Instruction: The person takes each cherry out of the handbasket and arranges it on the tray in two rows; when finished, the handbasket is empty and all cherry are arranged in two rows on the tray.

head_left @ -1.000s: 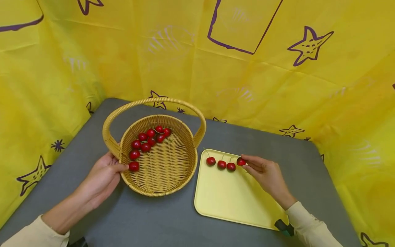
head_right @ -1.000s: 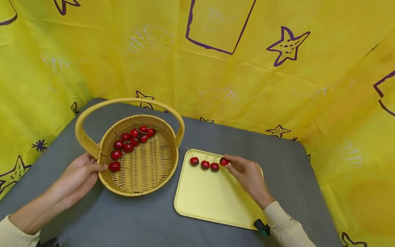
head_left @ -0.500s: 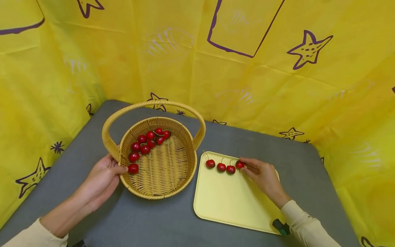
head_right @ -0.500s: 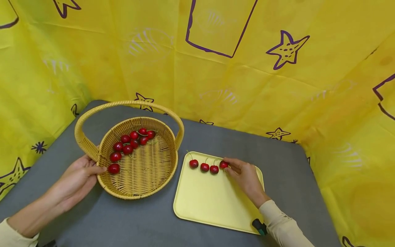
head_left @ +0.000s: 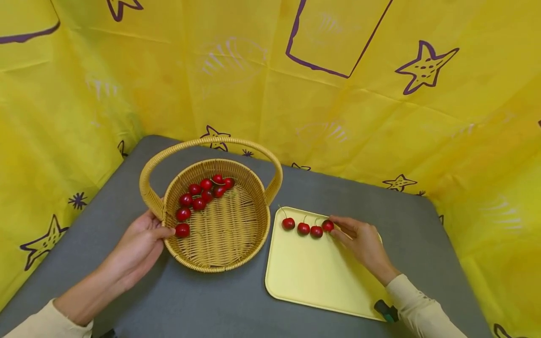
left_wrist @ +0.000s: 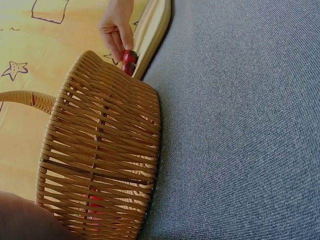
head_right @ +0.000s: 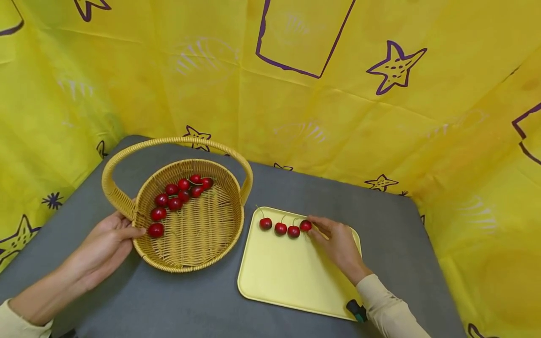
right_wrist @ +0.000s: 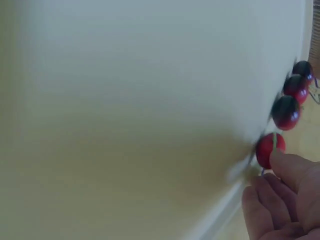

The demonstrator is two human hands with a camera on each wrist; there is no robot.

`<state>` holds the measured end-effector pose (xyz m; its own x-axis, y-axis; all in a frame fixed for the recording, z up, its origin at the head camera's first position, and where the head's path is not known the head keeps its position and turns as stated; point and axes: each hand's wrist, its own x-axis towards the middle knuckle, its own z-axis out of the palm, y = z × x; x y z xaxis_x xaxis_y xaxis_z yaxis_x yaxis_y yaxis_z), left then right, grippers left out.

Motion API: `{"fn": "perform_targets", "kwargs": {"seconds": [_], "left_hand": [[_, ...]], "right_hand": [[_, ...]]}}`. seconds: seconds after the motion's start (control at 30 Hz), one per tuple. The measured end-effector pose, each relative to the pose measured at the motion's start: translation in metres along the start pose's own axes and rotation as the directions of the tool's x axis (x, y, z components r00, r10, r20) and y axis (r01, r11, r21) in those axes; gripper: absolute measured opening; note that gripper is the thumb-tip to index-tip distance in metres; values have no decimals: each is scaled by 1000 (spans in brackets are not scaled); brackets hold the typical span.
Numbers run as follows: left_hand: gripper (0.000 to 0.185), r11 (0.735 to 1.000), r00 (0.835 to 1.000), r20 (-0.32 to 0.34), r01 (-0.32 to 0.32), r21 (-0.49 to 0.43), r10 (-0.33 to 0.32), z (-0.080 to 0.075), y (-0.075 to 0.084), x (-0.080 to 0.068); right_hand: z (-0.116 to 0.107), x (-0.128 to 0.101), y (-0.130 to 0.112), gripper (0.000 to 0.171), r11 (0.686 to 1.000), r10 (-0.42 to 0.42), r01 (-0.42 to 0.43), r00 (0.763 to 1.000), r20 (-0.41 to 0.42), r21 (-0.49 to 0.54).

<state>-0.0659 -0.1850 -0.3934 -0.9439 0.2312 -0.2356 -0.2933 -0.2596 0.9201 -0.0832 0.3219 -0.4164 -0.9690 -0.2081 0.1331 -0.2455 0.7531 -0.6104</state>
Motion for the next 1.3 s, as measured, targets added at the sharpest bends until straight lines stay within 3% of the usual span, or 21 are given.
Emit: {"fn": "perform_targets", "kwargs": {"seconds": [0.17,0.3,0.47,0.57,0.8,1.07,1.17,1.3], "left_hand": [[91,1000,1000,8,-11,-6,11,0,1,0],[90,1000,1000,10,-12,-15,13,0,0,-1],[89,1000,1000,-11,-13,-23,12,3,-1,-5],[89,999,1000,-26,-9,-35,8,5,-3,-6],[90,999,998,-54,-14,-53,12,10,4,-6],[92,997,997,-71,19,-78,-24,15,8,0],[92,996,996,-87,26,-91,-34,16,8,-2],[92,995,994,-106,13,-94,-23,16,12,-5]], "right_hand": [[-14,0,-11,40,1000,-21,20,999,-38,-24],[-29,-2,-31,43,999,-37,38,998,-55,15],[-36,3,-65,44,991,-76,85,993,-89,104],[-34,8,-90,43,970,-116,136,988,-104,204],[-7,32,-151,43,861,-240,247,968,-73,444],[40,66,-195,41,749,-292,196,955,49,633],[58,74,-206,41,722,-302,157,948,103,674],[78,84,-218,43,733,-323,141,933,158,666]]}}
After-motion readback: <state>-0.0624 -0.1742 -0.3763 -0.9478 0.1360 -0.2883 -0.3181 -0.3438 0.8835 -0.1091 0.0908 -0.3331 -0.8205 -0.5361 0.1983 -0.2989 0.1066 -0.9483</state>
